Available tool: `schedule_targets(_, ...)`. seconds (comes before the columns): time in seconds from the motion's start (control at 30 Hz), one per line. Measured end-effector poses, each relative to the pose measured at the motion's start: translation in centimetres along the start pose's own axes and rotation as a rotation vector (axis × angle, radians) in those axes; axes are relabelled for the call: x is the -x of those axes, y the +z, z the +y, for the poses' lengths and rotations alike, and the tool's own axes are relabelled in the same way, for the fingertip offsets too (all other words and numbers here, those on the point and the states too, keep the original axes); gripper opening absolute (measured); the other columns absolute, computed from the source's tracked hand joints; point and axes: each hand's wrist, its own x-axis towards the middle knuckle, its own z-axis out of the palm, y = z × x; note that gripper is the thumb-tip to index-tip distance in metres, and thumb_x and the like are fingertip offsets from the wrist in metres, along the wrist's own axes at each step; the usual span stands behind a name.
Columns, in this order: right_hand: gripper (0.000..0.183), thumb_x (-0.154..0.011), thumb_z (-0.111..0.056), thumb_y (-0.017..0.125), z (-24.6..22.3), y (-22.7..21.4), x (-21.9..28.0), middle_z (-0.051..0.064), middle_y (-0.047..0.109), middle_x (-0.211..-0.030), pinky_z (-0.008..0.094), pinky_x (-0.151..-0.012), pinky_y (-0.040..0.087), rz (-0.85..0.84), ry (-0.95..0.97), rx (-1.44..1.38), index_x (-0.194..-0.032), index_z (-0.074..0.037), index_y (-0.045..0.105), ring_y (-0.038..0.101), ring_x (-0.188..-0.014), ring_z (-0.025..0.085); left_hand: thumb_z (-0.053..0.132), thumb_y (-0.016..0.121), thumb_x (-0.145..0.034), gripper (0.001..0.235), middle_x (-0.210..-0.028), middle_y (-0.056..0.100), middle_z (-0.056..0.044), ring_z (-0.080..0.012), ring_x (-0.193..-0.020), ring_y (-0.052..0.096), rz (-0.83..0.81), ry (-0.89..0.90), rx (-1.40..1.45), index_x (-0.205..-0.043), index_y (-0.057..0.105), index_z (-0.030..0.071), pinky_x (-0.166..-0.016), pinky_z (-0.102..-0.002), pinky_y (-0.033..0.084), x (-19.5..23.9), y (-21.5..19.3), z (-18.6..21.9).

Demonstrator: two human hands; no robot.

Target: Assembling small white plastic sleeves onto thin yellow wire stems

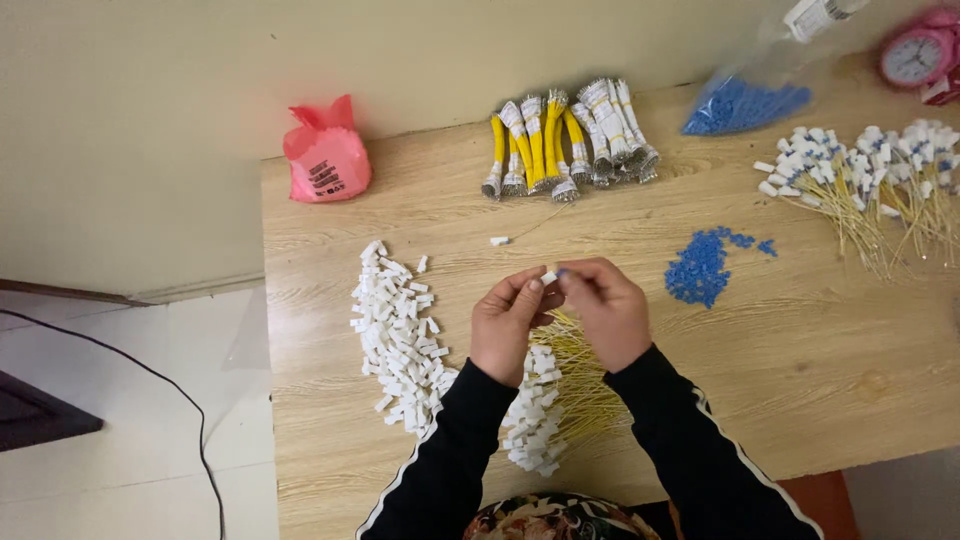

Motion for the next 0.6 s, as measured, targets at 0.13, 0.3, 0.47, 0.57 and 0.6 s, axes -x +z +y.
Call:
schedule_targets(0.13, 0.017, -0.094, -0.01, 0.062, 2.8, -1.0, 0.2, 0.011, 0.065, -0.085, 0.028, -0.074, 0.056, 0.143, 0.293, -0.431, -0.108, -0.001, 0.064, 0.068, -0.076, 0.02, 0.016, 0.057, -0.097, 0.025, -0.104, 0.073, -0.015, -0.0202, -0.086, 0.073, -0.014, -0.005, -0.009, -0.118, 0.064, 0.006, -0.064, -0.022, 0.056, 1.2, 0.9, 2.1)
schedule_targets(0.3, 0.018, -0.094, -0.012, 0.062, 2.2, -1.5, 0.8, 0.011, 0.066, -0.082, 0.027, -0.073, 0.059, 0.142, 0.374, -0.56, -0.109, -0.003, 0.065, 0.069, -0.074, 0.02, 0.016, 0.057, -0.096, 0.025, -0.106, 0.073, -0.016, -0.0202, -0.088, 0.073, -0.004, 0.011, -0.014, -0.118, 0.064, 0.005, -0.066, -0.022, 0.056, 1.4, 0.9, 1.7)
schedule_targets(0.47, 0.022, -0.092, -0.012, 0.064, 3.1, -1.4, 1.1, 0.013, 0.066, -0.082, 0.028, -0.073, 0.059, 0.137, 0.357, -0.545, -0.111, -0.001, 0.065, 0.069, -0.073, 0.02, 0.018, 0.059, -0.096, 0.026, -0.106, 0.073, -0.016, -0.0208, -0.089, 0.073, -0.012, 0.003, -0.021, -0.118, 0.065, 0.006, -0.067, -0.023, 0.056, 1.7, 1.0, 1.7)
schedule_targets(0.57, 0.022, -0.091, -0.012, 0.065, 3.3, -1.3, 1.1, 0.013, 0.066, -0.08, 0.027, -0.072, 0.059, 0.143, 0.34, -0.517, -0.11, -0.001, 0.066, 0.069, -0.071, 0.019, 0.018, 0.059, -0.096, 0.026, -0.106, 0.073, -0.016, -0.0202, -0.089, 0.072, -0.014, 0.007, -0.023, -0.118, 0.065, 0.005, -0.067, -0.022, 0.056, 1.6, 1.0, 1.6)
schedule_targets(0.6, 0.021, -0.091, -0.013, 0.066, 3.3, -1.4, 1.1, 0.012, 0.065, -0.08, 0.027, -0.072, 0.059, 0.14, 0.336, -0.502, -0.109, -0.002, 0.067, 0.069, -0.071, 0.019, 0.018, 0.058, -0.096, 0.026, -0.107, 0.073, -0.016, -0.0199, -0.089, 0.072, -0.013, 0.01, -0.023, -0.118, 0.065, 0.005, -0.067, -0.022, 0.056, 1.6, 1.0, 1.5)
